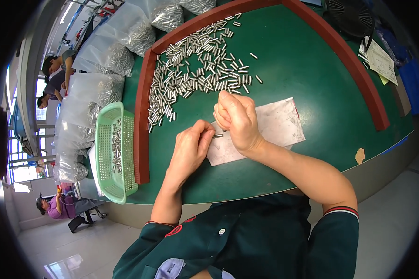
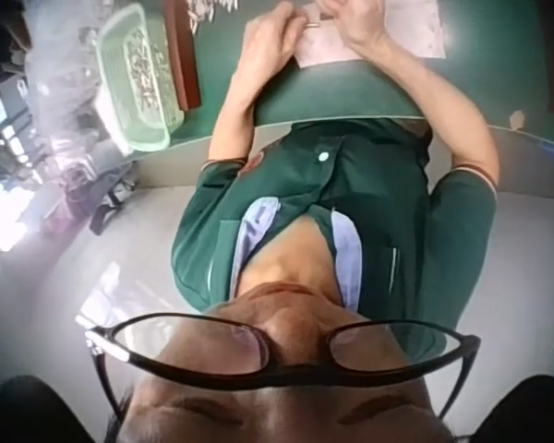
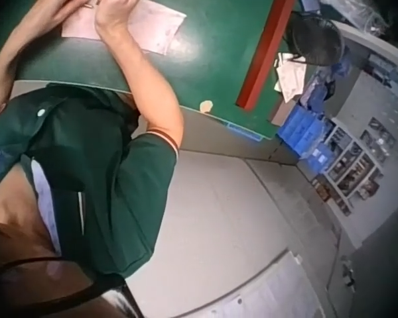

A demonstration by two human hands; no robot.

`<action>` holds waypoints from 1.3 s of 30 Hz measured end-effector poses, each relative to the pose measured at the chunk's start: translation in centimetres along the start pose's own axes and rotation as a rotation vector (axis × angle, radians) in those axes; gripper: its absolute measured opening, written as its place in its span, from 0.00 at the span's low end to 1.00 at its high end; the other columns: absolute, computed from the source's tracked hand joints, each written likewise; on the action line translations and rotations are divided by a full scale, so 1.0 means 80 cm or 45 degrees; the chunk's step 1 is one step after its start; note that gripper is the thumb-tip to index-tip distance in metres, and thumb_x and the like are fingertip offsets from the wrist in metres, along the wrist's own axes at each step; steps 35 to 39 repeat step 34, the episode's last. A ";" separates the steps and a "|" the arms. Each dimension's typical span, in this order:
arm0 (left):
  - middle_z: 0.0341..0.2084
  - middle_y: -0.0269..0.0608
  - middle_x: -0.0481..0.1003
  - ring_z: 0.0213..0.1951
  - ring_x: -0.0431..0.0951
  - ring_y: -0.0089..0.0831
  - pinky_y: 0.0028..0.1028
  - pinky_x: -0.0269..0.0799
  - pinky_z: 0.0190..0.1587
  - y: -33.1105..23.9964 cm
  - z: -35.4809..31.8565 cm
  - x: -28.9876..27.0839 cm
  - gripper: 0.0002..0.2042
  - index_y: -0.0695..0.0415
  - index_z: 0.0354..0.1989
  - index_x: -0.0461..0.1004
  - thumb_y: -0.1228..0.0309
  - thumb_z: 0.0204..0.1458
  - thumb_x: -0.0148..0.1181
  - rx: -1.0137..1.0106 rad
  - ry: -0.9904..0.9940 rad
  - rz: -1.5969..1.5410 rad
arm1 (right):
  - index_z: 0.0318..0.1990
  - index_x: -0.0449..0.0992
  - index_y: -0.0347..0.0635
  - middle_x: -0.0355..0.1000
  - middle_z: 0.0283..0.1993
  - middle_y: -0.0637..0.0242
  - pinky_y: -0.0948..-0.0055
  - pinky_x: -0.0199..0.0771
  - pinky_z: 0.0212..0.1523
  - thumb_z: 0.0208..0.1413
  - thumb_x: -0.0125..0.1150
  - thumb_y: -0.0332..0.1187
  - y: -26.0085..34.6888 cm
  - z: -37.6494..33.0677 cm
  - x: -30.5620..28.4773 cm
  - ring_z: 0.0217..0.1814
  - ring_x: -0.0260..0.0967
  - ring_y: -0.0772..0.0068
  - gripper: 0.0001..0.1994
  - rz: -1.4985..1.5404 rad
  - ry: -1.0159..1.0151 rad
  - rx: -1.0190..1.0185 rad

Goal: Manual cleaning or deburring of small metal cylindrical pins using a specialized hand tool on a workbench.

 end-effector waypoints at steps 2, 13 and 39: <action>0.15 0.44 0.68 0.18 0.67 0.35 0.29 0.62 0.23 -0.004 0.001 -0.005 0.06 0.63 0.28 0.68 0.75 0.44 0.56 -0.027 0.114 -0.009 | 0.11 0.50 0.44 0.46 0.10 0.75 0.80 0.40 0.13 0.58 0.38 0.34 0.002 -0.003 -0.002 0.11 0.39 0.85 0.21 0.081 0.017 -0.007; 0.11 0.38 0.64 0.14 0.61 0.26 0.25 0.58 0.18 -0.004 -0.001 -0.001 0.04 0.64 0.21 0.70 0.78 0.39 0.60 0.019 0.055 -0.078 | 0.11 0.49 0.48 0.45 0.07 0.75 0.80 0.38 0.13 0.58 0.34 0.37 0.000 -0.008 0.002 0.10 0.34 0.83 0.21 0.059 0.021 0.078; 0.11 0.44 0.67 0.17 0.68 0.40 0.34 0.62 0.21 -0.005 0.000 0.000 0.06 0.63 0.16 0.68 0.77 0.37 0.59 -0.014 0.025 -0.071 | 0.12 0.52 0.43 0.48 0.10 0.75 0.80 0.43 0.15 0.57 0.41 0.34 -0.007 -0.014 0.015 0.13 0.41 0.85 0.20 -0.056 0.126 0.003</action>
Point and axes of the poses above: each hand's wrist, its own z-axis towards the middle knuckle, its own x-axis out of the palm, y = z × x, the point moved 7 cm from there along z, towards the middle knuckle
